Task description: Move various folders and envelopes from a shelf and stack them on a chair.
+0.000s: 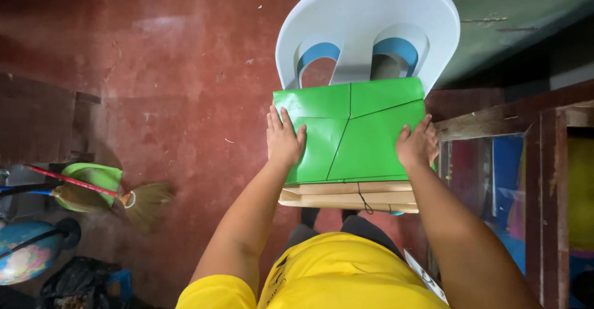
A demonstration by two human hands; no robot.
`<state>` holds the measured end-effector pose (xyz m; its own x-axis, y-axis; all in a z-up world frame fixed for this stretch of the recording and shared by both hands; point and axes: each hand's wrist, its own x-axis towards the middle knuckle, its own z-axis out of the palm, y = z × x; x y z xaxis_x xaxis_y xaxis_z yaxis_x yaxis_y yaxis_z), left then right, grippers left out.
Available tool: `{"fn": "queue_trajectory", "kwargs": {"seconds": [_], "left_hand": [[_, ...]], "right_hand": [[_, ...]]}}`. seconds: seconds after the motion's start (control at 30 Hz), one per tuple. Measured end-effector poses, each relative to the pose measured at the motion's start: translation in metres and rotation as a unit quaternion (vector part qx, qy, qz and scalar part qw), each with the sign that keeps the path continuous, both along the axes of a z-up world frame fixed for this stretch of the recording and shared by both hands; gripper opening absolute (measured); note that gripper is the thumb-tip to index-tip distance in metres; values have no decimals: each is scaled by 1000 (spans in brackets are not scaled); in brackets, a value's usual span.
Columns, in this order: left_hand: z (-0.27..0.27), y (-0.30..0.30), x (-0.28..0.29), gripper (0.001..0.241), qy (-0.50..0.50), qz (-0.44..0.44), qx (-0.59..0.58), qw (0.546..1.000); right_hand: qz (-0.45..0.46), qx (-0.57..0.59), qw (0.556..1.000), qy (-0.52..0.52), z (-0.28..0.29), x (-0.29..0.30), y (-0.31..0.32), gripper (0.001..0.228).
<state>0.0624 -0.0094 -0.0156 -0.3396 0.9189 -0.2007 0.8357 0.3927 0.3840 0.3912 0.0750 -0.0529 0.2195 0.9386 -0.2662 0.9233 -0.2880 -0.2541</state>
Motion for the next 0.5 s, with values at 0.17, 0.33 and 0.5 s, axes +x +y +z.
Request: {"fn": "queue_trajectory", "kwargs": {"seconds": [0.17,0.33,0.5], "left_hand": [[3,4,1,85,22,-3,-46,999],[-16,19,-8,89,34,17,-94,995],[60,39,29,92,24,-75,66,995]], "right_hand": [[1,-24,1000,-15,-12,4,7,73],[44,-24,998,47,-24,34,20,84],[-18,5,999,26,76,38,-31,85]]}}
